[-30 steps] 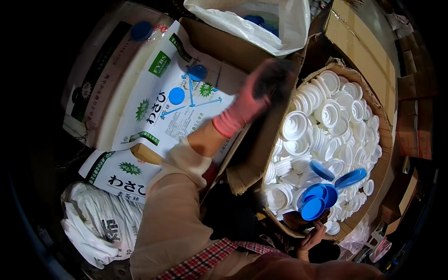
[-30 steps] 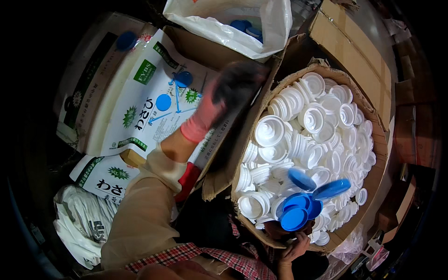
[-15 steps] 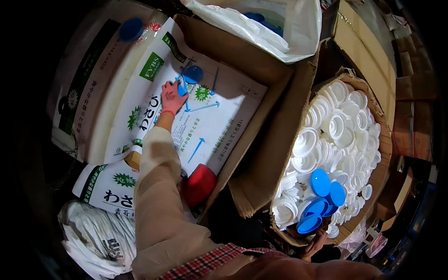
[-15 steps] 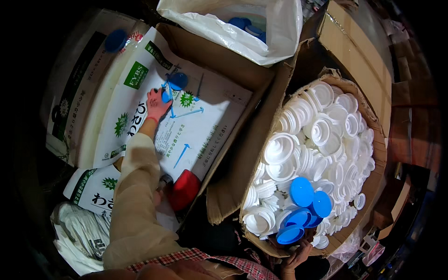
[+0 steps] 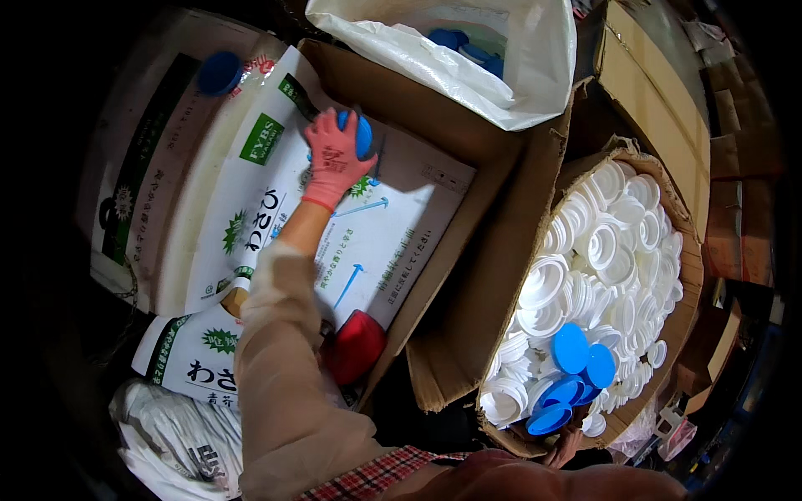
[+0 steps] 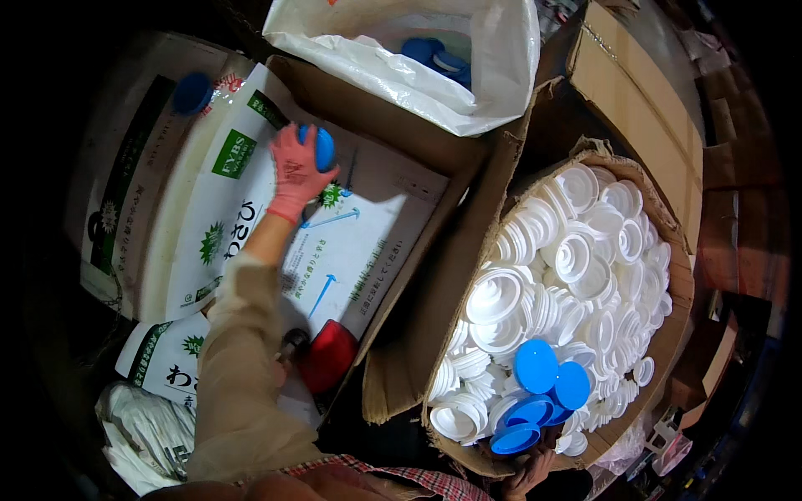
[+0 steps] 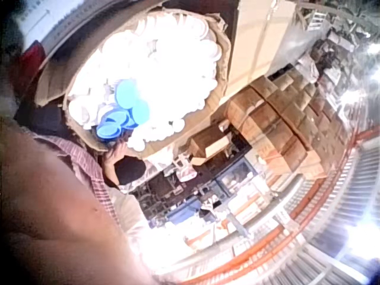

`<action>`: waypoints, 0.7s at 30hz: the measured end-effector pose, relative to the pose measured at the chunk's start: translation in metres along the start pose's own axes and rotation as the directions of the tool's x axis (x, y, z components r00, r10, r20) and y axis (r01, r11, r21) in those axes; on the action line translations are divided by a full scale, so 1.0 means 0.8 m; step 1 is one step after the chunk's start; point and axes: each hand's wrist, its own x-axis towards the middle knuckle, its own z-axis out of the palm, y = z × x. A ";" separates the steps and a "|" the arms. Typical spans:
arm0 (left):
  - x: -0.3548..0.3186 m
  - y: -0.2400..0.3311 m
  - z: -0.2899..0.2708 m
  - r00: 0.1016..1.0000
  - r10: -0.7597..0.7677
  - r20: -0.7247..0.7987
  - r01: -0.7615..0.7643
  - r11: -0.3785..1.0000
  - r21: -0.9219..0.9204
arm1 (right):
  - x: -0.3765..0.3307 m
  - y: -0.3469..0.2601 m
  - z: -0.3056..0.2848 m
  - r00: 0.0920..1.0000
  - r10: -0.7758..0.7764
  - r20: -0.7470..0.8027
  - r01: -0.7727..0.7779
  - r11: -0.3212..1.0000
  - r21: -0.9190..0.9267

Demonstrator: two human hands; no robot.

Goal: The person removes white plastic caps from a machine and places them into a cardboard box. They then pick up blue plastic caps and attach them to the white caps, stacking the assembled units in the box.

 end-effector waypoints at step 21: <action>-0.105 0.201 -0.380 0.794 0.590 -0.147 -0.294 0.160 -0.942 | 0.000 -0.002 -0.022 0.991 -0.050 -0.121 0.067 0.987 0.148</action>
